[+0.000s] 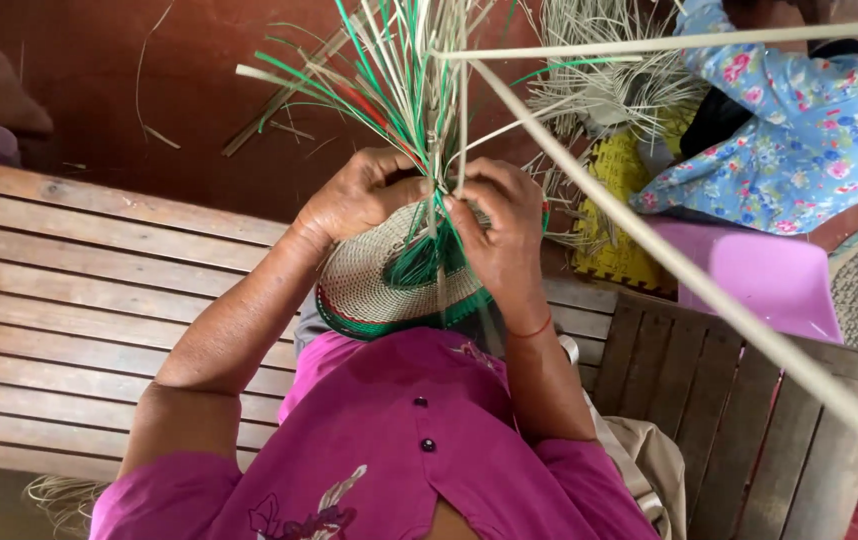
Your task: The person is weaving the handle of a fan using green and natural fibers, carefully interlacing them to create a sturdy structure.
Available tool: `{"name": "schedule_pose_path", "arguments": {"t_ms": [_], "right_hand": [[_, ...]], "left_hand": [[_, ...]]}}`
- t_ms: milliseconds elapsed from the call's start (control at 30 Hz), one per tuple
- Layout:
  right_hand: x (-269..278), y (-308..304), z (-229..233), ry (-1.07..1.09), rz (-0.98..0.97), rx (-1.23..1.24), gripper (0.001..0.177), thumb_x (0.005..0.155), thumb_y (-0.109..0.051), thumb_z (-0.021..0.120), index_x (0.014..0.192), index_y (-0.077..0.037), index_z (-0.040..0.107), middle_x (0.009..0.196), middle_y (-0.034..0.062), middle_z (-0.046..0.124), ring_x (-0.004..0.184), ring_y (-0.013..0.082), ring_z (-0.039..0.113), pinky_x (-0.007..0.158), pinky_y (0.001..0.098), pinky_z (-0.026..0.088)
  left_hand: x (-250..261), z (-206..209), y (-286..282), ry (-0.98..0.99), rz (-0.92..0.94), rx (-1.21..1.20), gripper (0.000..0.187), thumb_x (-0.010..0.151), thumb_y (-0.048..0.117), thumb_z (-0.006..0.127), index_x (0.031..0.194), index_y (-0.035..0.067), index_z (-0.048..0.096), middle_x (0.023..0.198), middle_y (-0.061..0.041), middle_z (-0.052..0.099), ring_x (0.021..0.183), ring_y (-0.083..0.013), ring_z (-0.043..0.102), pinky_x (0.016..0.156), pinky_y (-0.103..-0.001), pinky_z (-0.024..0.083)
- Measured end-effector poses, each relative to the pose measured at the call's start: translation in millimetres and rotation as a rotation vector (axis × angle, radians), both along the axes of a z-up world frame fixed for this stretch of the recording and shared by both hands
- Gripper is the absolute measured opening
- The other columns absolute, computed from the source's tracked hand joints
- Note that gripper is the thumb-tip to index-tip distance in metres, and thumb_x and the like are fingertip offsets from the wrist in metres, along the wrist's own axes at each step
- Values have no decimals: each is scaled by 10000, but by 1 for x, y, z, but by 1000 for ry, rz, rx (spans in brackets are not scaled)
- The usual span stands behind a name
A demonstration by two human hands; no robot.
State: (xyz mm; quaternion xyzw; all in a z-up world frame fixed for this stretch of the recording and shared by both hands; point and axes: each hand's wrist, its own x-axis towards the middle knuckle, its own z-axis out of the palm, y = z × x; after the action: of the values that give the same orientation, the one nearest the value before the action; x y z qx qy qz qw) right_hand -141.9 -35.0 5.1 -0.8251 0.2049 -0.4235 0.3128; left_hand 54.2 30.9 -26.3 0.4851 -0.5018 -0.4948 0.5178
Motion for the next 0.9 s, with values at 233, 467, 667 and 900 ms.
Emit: {"name": "schedule_pose_path", "arguments": {"t_ms": [233,467,667,900], "right_hand": [[-31,-3,23,86,116,-114,52,932,-23,754,936,-45,706,1253,159,612,1112,425,635,915,566,534],[-33,-33,71,245,286,213,468,915,-367,800,1210,-25,677,1226,250,631,1163,477,621,1037,661,452],[-1,-23,81,179,356,688,335,879,-198,833,1067,31,676,1079,235,693,1004,367,665,1014,587,504],[7,-44,106,-188,503,1022,266,1036,-163,602,800,-140,481,683,-11,351,555,95,381,519,296,406]], "left_hand": [[-9,-8,4,56,-21,29,248,947,145,755,1144,-6,738,999,-118,683,926,-178,605,813,-373,554],[-51,-44,-5,292,-76,106,282,884,146,828,1137,41,765,1009,-84,734,879,-149,648,786,-306,572],[-58,-5,-1,383,-47,88,199,842,43,846,1029,8,789,878,-77,737,773,-129,626,707,-271,537],[-56,28,2,143,-245,47,266,943,263,724,1135,81,750,917,58,591,855,-33,526,758,-224,443]]}}
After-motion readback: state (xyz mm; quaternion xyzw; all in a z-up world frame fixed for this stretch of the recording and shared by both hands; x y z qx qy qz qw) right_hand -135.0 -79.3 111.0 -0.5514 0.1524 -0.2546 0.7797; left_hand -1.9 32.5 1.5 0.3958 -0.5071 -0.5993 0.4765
